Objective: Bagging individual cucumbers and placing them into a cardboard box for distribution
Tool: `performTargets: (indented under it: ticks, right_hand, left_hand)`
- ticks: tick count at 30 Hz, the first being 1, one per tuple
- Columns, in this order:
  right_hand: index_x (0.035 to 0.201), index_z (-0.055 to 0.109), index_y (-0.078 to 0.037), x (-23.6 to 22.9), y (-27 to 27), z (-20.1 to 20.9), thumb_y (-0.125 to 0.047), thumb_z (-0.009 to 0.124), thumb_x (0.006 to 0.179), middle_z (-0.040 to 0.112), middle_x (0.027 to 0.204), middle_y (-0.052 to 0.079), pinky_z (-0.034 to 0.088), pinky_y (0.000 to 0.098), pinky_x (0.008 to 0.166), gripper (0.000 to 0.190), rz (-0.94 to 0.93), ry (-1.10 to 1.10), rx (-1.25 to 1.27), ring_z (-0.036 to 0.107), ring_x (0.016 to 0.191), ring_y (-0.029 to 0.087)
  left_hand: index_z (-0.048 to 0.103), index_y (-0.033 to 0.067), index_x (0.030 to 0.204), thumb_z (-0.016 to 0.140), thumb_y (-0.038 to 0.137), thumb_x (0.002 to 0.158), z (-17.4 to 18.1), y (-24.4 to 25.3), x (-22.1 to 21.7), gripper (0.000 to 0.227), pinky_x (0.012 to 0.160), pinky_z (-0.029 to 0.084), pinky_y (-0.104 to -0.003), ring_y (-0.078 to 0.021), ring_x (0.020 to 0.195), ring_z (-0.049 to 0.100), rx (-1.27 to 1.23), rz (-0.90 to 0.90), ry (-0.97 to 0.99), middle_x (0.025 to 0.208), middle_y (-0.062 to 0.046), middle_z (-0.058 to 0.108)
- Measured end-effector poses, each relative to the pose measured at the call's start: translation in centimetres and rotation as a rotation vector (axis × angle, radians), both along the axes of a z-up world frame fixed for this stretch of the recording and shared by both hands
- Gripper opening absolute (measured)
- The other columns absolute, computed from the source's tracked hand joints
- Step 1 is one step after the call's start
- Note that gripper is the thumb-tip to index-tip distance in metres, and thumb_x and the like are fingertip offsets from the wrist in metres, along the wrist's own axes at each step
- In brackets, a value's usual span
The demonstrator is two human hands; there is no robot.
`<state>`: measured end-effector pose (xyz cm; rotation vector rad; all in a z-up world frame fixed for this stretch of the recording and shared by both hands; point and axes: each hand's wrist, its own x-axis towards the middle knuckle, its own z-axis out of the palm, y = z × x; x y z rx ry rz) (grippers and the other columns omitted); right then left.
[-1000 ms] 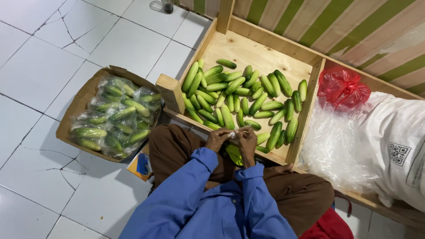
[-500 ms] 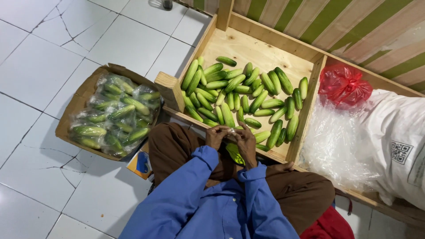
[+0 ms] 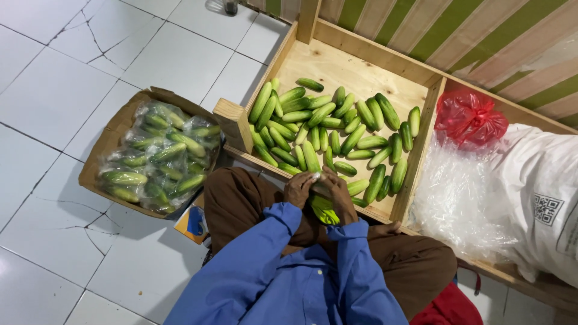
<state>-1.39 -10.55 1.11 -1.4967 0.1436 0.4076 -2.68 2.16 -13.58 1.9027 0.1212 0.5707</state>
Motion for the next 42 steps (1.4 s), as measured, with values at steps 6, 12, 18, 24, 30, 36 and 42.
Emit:
performTargets:
  ticks: [6, 12, 18, 24, 30, 36, 42]
  right_hand:
    - [0.100, 0.075, 0.003, 0.3, -1.0, -3.0, -0.017, 0.074, 0.095, 0.052, 0.147, 0.032, 0.029, 0.0503, 0.121, 0.021, 0.110, -0.210, -0.172, 0.037, 0.148, 0.041]
    - [0.109, 0.071, 0.004, 0.1, -1.1, -2.3, -0.010, 0.072, 0.093, 0.037, 0.157, 0.037, 0.032, 0.0574, 0.118, 0.022, 0.072, -0.285, -0.158, 0.032, 0.146, 0.052]
    - [0.103, 0.074, 0.003, 0.7, -1.6, -4.7, -0.013, 0.075, 0.092, 0.045, 0.152, 0.033, 0.038, 0.0565, 0.115, 0.019, 0.063, -0.258, -0.132, 0.039, 0.144, 0.048]
    - [0.099, 0.076, -0.003, 1.7, -1.7, -7.8, -0.023, 0.083, 0.087, 0.055, 0.144, 0.021, 0.048, 0.0535, 0.105, 0.024, -0.002, -0.194, -0.112, 0.053, 0.132, 0.041]
    - [0.096, 0.075, -0.002, 0.9, -0.7, -5.5, -0.022, 0.085, 0.084, 0.054, 0.146, 0.014, 0.060, 0.0470, 0.085, 0.026, -0.098, -0.090, -0.083, 0.059, 0.120, 0.034]
    - [0.092, 0.069, 0.002, 0.6, -0.1, -3.7, -0.017, 0.082, 0.087, 0.051, 0.150, 0.007, 0.062, 0.0509, 0.076, 0.024, -0.134, 0.038, 0.015, 0.065, 0.102, 0.033]
    - [0.087, 0.065, 0.001, 1.4, -1.1, -6.8, -0.016, 0.078, 0.092, 0.053, 0.149, 0.006, 0.062, 0.0476, 0.075, 0.023, -0.100, -0.011, -0.011, 0.067, 0.096, 0.029]
  left_hand:
    - [0.079, 0.0103, 0.099, 0.072, 0.024, 0.100, 0.5, 0.0, 0.3, 0.015, 0.093, 0.057, -0.046, -0.0299, 0.103, 0.067, -0.193, -0.025, 0.146, 0.119, -0.007, 0.065]
    - [0.072, 0.0029, 0.100, 0.067, 0.023, 0.101, 0.7, -0.4, 0.1, 0.021, 0.103, 0.049, -0.055, -0.0392, 0.116, 0.058, -0.294, -0.052, 0.167, 0.130, -0.014, 0.050]
    - [0.067, 0.0017, 0.090, 0.062, 0.013, 0.101, -1.2, -0.5, 0.4, 0.017, 0.111, 0.042, -0.051, -0.0375, 0.123, 0.054, -0.260, -0.095, 0.146, 0.128, -0.011, 0.048]
    - [0.065, 0.0029, 0.086, 0.062, 0.004, 0.093, -1.6, -0.9, 1.0, 0.008, 0.112, 0.043, -0.047, -0.0393, 0.123, 0.056, -0.080, -0.013, 0.031, 0.123, -0.013, 0.054]
    - [0.071, 0.0145, 0.105, 0.065, 0.038, 0.100, -0.5, -1.4, -0.1, 0.025, 0.107, 0.046, -0.044, -0.0243, 0.107, 0.066, 0.546, 0.080, -0.111, 0.118, -0.005, 0.062]
    - [0.069, 0.0255, 0.111, 0.063, 0.036, 0.100, 0.1, -1.0, 0.3, 0.016, 0.102, 0.047, -0.046, -0.0176, 0.092, 0.067, 0.714, 0.194, -0.275, 0.100, 0.003, 0.062]
    - [0.065, 0.0111, 0.095, 0.066, 0.019, 0.098, -0.1, -2.0, 0.8, 0.008, 0.092, 0.051, -0.046, -0.0248, 0.083, 0.066, 0.719, 0.215, -0.400, 0.089, -0.006, 0.062]
